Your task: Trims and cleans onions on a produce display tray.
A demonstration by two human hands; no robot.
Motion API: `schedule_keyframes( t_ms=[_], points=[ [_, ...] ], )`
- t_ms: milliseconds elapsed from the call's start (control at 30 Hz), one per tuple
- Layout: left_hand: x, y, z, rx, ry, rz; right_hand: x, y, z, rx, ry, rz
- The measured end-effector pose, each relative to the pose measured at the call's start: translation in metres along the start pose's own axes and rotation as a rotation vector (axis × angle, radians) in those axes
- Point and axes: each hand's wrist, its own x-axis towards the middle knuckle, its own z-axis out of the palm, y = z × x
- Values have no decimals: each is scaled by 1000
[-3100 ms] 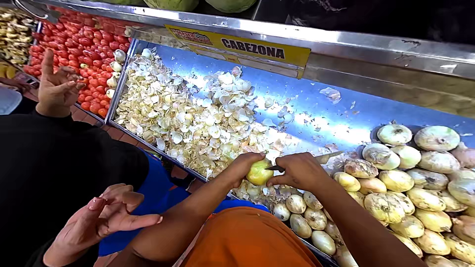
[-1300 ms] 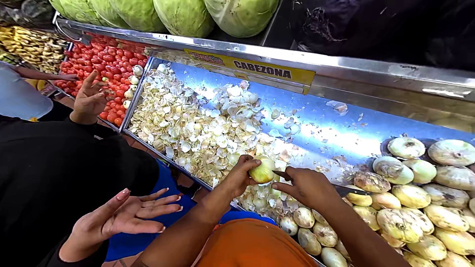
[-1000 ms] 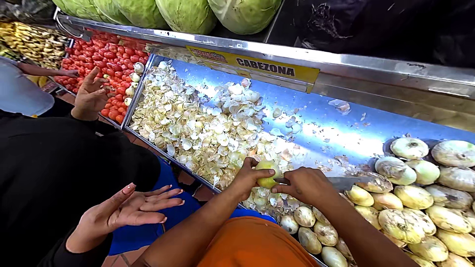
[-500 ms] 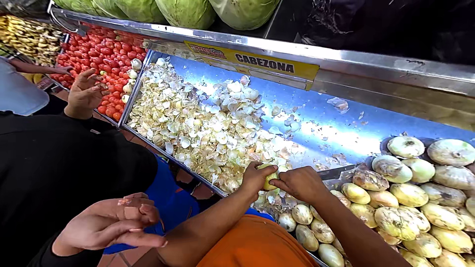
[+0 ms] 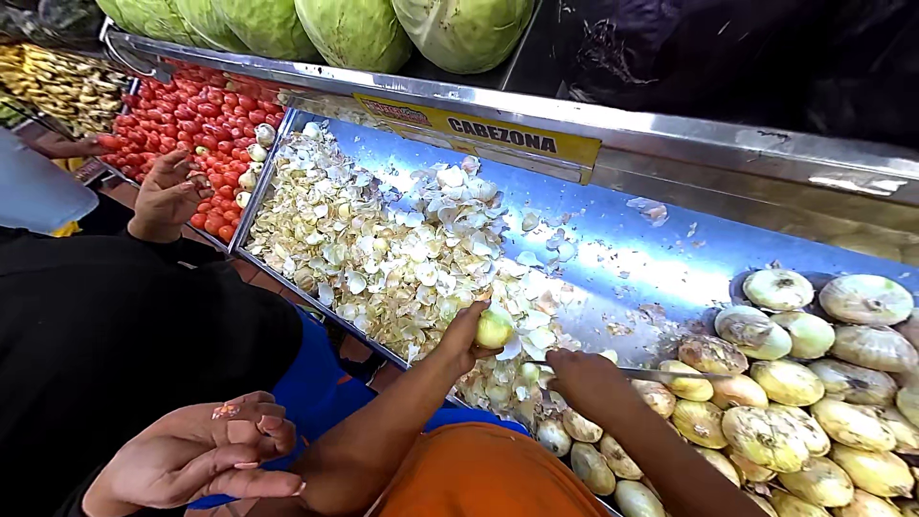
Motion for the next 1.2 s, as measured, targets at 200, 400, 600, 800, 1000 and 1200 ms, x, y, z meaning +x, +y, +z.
schedule_keyframes(
  t_ms=[200, 400, 600, 800, 1000, 1200],
  points=[
    [-25, 4, -1, 95, -255, -26, -5, 29, -13, 173, 93, -61],
    [-30, -3, 7, 377, -342, 83, 7, 23, -35, 125, 169, -96],
    [-34, 2, 17, 429, -234, -15, 18, 24, -22, 39, 327, -253],
    [-16, 16, 6, 71, -153, -92, 10, 6, 6, -8, 266, -434],
    [-18, 15, -3, 48, -236, -87, 1, 9, 1, -3, 36, -385],
    [-25, 7, -4, 249, -257, 138, -8, 12, -35, 153, 143, -88]
  ],
)
